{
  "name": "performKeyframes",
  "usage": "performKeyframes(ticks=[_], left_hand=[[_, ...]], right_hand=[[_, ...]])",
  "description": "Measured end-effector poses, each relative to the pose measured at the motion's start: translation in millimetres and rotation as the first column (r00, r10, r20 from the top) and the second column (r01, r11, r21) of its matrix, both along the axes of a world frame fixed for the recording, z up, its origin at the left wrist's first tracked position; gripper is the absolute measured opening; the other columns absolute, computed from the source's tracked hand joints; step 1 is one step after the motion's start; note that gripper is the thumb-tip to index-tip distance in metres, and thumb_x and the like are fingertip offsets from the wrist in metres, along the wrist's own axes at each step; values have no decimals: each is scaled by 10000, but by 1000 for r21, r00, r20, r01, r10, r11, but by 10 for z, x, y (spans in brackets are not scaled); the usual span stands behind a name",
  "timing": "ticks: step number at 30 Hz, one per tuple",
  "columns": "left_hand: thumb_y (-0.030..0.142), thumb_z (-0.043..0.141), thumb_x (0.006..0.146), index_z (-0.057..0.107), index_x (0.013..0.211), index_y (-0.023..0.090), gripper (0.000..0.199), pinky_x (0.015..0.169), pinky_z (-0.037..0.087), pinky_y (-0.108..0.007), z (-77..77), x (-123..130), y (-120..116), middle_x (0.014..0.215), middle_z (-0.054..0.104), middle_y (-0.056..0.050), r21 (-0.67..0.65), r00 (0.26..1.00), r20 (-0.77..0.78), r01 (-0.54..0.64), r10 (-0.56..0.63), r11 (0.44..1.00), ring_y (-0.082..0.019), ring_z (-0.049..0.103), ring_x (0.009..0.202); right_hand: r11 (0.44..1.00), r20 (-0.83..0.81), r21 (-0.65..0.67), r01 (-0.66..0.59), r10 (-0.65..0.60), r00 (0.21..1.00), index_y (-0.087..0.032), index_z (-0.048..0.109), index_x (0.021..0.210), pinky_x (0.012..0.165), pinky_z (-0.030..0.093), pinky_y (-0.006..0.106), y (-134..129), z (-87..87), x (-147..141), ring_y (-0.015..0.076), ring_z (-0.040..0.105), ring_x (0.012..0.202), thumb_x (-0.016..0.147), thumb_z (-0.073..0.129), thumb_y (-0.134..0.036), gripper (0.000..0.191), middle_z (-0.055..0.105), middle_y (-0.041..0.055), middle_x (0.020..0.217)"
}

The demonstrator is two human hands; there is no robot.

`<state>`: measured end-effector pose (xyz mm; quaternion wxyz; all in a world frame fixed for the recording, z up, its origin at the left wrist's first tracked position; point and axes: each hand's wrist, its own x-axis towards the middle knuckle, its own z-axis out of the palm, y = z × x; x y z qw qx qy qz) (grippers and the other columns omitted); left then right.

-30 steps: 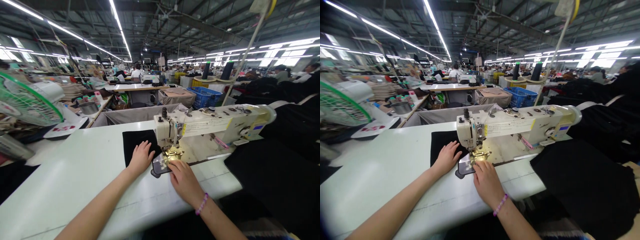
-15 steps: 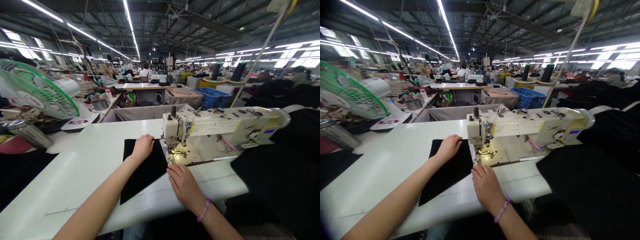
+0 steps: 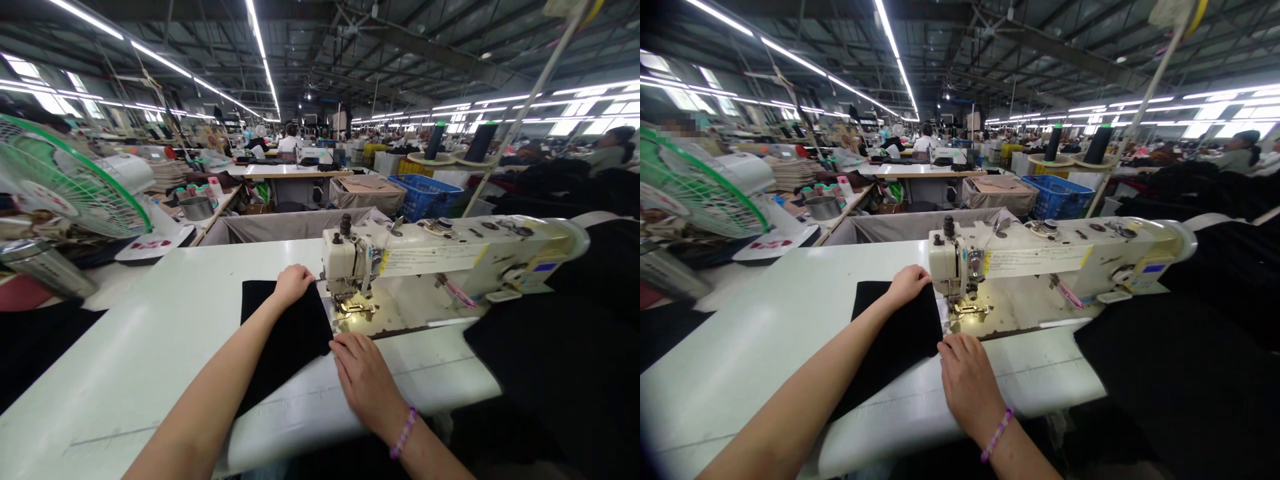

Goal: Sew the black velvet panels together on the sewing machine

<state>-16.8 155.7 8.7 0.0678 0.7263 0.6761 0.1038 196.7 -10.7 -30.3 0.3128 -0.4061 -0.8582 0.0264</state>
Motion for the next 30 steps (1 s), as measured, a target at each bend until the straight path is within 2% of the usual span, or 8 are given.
performKeyframes(ticks=[7, 13, 17, 20, 24, 27, 29, 30], left_hand=[[368, 611, 948, 624, 1170, 164, 302, 856, 570, -425, 4, 7, 68, 1165, 657, -84, 5, 1000, -2, 3, -3, 1000, -213, 658, 987], [357, 610, 947, 607, 1216, 159, 334, 950, 526, -495, 135, 0, -187, 1252, 628, -106, 157, 996, -58, -63, 73, 986, -256, 624, 1112], [305, 464, 1008, 614, 1267, 217, 312, 1093, 428, -418, 71, 54, -496, 1354, 626, -90, 140, 990, -97, 113, -100, 984, -217, 564, 1267], [384, 468, 997, 521, 1398, 277, 418, 1175, 327, -432, -11, 40, -612, 1503, 522, -54, 86, 974, -134, 193, -180, 977, -217, 438, 1410], [415, 448, 981, 445, 1455, 118, 560, 1180, 286, -529, 110, 111, -645, 1547, 424, -187, 95, 981, -171, 109, -91, 989, -319, 356, 1458], [359, 469, 931, 425, 1438, 7, 619, 1125, 349, -575, 216, 310, -947, 1542, 372, -294, 146, 982, -170, 106, -80, 984, -406, 356, 1441], [389, 510, 870, 489, 1417, 111, 614, 1016, 495, -494, 116, 343, -1300, 1506, 478, -214, 128, 958, -164, 258, -236, 958, -373, 559, 1291], [393, 511, 839, 542, 1380, 177, 583, 906, 567, -460, 4, 291, -1469, 1462, 544, -172, 94, 941, -147, 320, -305, 943, -348, 685, 1107]], right_hand=[[1000, -15, -13, 3, -4, 1000, -164, 634, 1187, 973, 504, 460, -12, 4, -13, 266, 609, 1076, 900, 496, -41, 342, 674, 121, 1161], [1000, -52, -7, -6, 6, 999, -165, 637, 1192, 978, 506, 480, -10, -28, -5, 273, 604, 1081, 890, 473, -26, 370, 674, 124, 1166], [1000, -45, -2, -5, 5, 999, -152, 637, 1195, 961, 515, 473, -11, -43, -11, 275, 609, 1060, 892, 482, -22, 364, 673, 124, 1160], [1000, -34, 21, -10, 11, 999, -136, 640, 1190, 946, 520, 471, 3, -46, -21, 281, 611, 1059, 870, 497, -1, 375, 679, 132, 1152], [1000, -44, 7, 8, -8, 999, -158, 630, 1211, 966, 508, 470, -7, 4, -15, 274, 608, 1068, 884, 498, -24, 377, 679, 126, 1159], [999, -86, -30, 11, -14, 996, -166, 608, 1240, 987, 499, 442, -91, 52, 76, 254, 598, 1096, 896, 501, -52, 377, 669, 116, 1189], [999, -140, -41, 12, -17, 990, -186, 607, 1233, 986, 501, 401, -165, 64, 208, 223, 599, 1092, 896, 512, -71, 369, 671, 95, 1188], [999, -169, -41, 23, -30, 985, -197, 612, 1219, 976, 505, 383, -201, 67, 300, 208, 603, 1077, 896, 518, -80, 356, 677, 83, 1172]])
